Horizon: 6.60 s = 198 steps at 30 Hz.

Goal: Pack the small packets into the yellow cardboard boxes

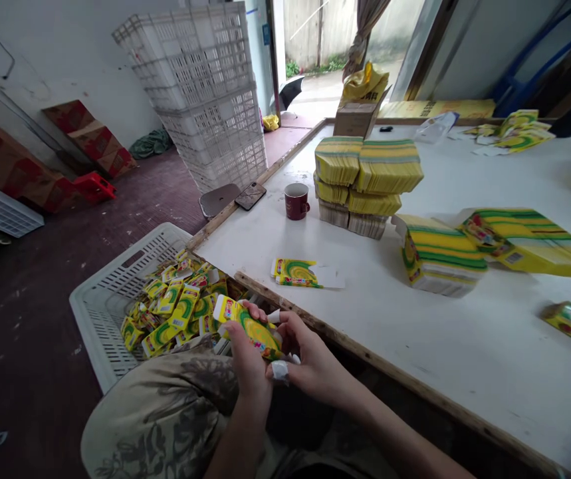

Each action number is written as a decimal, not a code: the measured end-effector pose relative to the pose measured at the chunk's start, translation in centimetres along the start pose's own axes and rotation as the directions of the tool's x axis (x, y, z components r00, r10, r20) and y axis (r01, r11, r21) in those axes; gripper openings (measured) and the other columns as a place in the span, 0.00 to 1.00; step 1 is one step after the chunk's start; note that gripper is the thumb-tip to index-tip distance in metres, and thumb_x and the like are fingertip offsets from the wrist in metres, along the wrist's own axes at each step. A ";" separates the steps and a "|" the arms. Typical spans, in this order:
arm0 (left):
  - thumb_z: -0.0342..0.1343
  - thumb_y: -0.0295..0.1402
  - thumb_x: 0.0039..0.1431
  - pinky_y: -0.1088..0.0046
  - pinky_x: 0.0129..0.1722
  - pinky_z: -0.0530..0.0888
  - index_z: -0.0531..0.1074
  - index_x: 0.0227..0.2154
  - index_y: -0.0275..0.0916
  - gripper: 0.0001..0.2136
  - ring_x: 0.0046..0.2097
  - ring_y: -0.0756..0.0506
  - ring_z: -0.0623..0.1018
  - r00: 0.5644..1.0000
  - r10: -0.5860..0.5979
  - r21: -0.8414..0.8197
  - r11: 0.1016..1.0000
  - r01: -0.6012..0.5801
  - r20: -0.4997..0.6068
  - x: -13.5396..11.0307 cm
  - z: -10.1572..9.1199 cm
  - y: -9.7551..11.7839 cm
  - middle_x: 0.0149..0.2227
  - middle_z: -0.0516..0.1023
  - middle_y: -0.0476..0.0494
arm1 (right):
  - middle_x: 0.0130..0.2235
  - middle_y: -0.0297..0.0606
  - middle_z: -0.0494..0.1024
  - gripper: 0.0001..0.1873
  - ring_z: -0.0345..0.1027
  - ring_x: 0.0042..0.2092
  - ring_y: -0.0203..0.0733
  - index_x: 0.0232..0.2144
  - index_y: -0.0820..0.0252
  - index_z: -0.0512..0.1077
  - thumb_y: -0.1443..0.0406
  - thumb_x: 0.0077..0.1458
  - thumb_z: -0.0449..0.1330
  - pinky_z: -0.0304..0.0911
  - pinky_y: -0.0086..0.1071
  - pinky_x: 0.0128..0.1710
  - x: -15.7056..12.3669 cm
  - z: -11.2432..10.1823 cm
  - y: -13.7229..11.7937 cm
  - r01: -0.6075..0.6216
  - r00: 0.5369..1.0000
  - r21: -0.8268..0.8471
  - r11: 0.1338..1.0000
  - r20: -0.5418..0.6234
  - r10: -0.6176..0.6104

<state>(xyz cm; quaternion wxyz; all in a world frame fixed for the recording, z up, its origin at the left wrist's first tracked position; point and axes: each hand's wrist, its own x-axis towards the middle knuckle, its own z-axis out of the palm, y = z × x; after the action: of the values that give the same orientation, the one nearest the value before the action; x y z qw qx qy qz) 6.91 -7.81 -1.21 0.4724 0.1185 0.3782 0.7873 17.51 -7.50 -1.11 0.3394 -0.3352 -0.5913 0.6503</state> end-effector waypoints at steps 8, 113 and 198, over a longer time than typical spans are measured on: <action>0.71 0.39 0.39 0.78 0.34 0.75 0.75 0.30 0.40 0.16 0.33 0.50 0.77 0.999 0.043 0.244 0.969 -0.042 0.003 0.4 -2.0 -0.8 0.29 0.78 0.50 | 0.31 0.35 0.74 0.05 0.66 0.33 0.38 0.33 0.59 0.71 0.64 0.54 0.58 0.61 0.31 0.33 0.5 -3.3 -0.4 0.072 0.989 -0.144 0.987 -0.119 -0.089; 0.73 0.41 0.34 0.57 0.59 0.65 0.58 0.59 0.46 0.46 0.59 0.35 0.67 0.831 -0.142 0.806 0.377 -0.457 0.538 1.1 -2.3 3.9 0.59 0.66 0.39 | 0.34 0.31 0.78 0.09 0.68 0.44 0.42 0.36 0.50 0.74 0.69 0.60 0.55 0.50 0.48 0.59 -1.2 -5.9 -2.5 0.404 0.862 -0.833 0.378 0.208 -0.462; 0.45 0.62 0.53 0.76 0.32 0.72 0.65 0.30 0.42 0.25 0.29 0.50 0.68 0.996 0.059 0.260 0.963 -0.076 0.071 0.3 -0.5 -0.1 0.27 0.62 0.51 | 0.30 0.27 0.66 0.29 0.57 0.31 0.33 0.48 0.56 0.61 0.65 0.44 0.67 0.55 0.28 0.30 -0.1 0.2 0.0 0.013 1.000 0.016 1.000 0.002 -0.013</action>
<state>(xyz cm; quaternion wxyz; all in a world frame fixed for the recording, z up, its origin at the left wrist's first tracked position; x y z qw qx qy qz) 6.51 -7.79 -1.70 0.4370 0.2172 0.4598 0.7419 17.37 -7.74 -1.10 0.3457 -0.3277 -0.5887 0.6531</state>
